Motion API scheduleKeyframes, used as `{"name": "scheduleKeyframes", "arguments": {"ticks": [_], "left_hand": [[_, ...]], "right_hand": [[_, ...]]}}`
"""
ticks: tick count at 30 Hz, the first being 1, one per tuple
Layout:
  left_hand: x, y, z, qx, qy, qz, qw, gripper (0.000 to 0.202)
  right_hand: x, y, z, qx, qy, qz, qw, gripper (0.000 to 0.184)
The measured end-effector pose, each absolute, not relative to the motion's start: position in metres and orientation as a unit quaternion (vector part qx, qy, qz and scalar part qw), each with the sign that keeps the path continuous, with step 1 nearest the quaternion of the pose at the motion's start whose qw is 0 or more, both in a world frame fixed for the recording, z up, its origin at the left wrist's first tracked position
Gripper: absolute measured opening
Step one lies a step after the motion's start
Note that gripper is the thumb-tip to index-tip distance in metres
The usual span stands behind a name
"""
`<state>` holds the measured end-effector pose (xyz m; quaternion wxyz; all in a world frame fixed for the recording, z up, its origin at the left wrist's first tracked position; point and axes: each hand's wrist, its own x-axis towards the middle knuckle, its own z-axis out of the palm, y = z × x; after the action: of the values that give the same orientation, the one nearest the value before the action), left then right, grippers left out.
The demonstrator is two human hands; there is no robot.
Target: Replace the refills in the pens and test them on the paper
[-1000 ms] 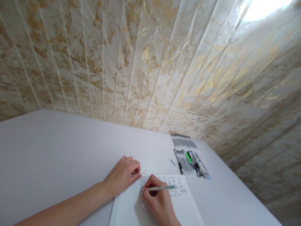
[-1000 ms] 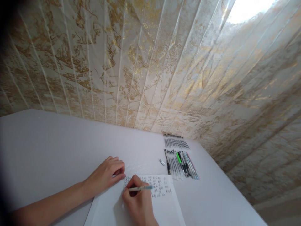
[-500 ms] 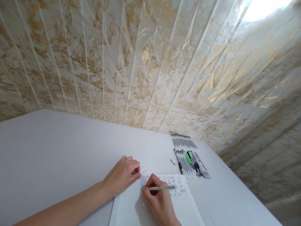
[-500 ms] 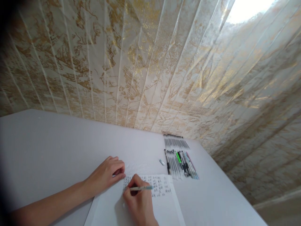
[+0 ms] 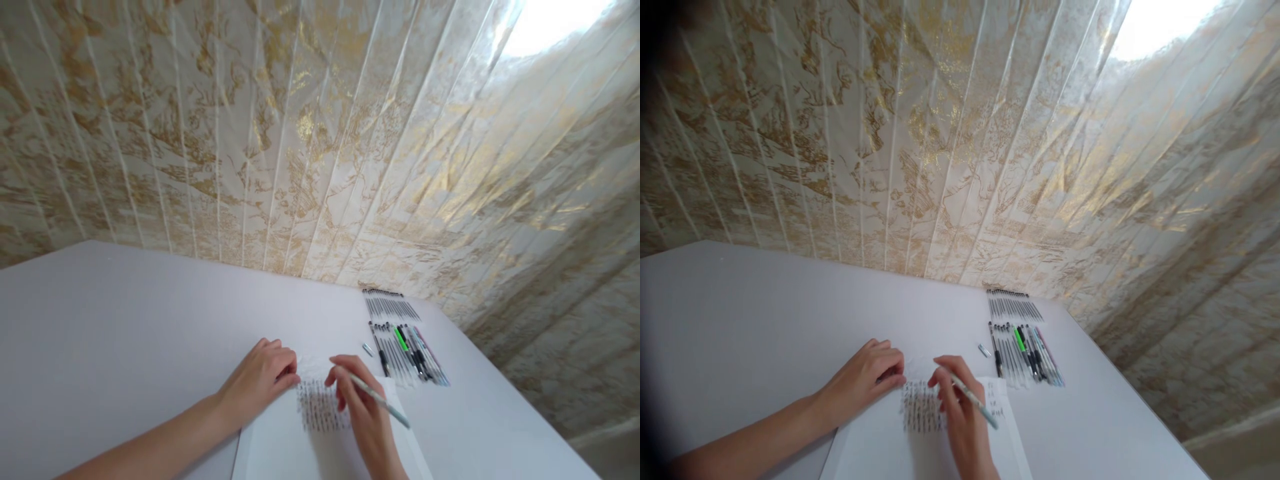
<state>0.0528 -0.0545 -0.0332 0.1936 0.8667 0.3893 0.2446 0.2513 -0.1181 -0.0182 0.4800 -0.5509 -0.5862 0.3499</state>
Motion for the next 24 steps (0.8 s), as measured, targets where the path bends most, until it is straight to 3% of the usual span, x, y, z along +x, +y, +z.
{"name": "scheduleKeyframes", "arguments": {"ticks": [3, 8, 10, 13, 17, 21, 24], "left_hand": [[0.053, -0.054, -0.031, 0.867, 0.394, 0.233, 0.198, 0.022], [0.054, -0.052, -0.028, 0.867, 0.392, 0.233, 0.202, 0.022], [0.054, -0.050, -0.030, 0.865, 0.389, 0.241, 0.204, 0.021], [0.054, -0.048, -0.032, 0.858, 0.389, 0.269, 0.201, 0.018], [0.053, -0.050, -0.029, 0.825, 0.405, 0.322, 0.227, 0.008], [0.053, -0.055, -0.022, 0.758, 0.402, 0.363, 0.364, 0.025], [0.054, -0.055, -0.022, 0.706, 0.371, 0.379, 0.470, 0.019]], "right_hand": [[0.288, -0.099, -0.001, -0.573, -0.635, 0.242, 0.458, 0.028], [0.333, -0.068, 0.011, -0.702, -0.681, -0.033, 0.207, 0.024], [0.339, -0.060, 0.005, -0.721, -0.675, -0.088, 0.127, 0.021], [0.337, -0.050, -0.005, -0.723, -0.677, -0.117, 0.073, 0.022], [0.311, -0.045, 0.003, -0.690, -0.714, -0.053, 0.107, 0.026], [0.254, -0.057, 0.025, -0.563, -0.783, 0.142, 0.224, 0.033], [0.220, -0.066, 0.029, -0.509, -0.795, 0.196, 0.266, 0.031]]}}
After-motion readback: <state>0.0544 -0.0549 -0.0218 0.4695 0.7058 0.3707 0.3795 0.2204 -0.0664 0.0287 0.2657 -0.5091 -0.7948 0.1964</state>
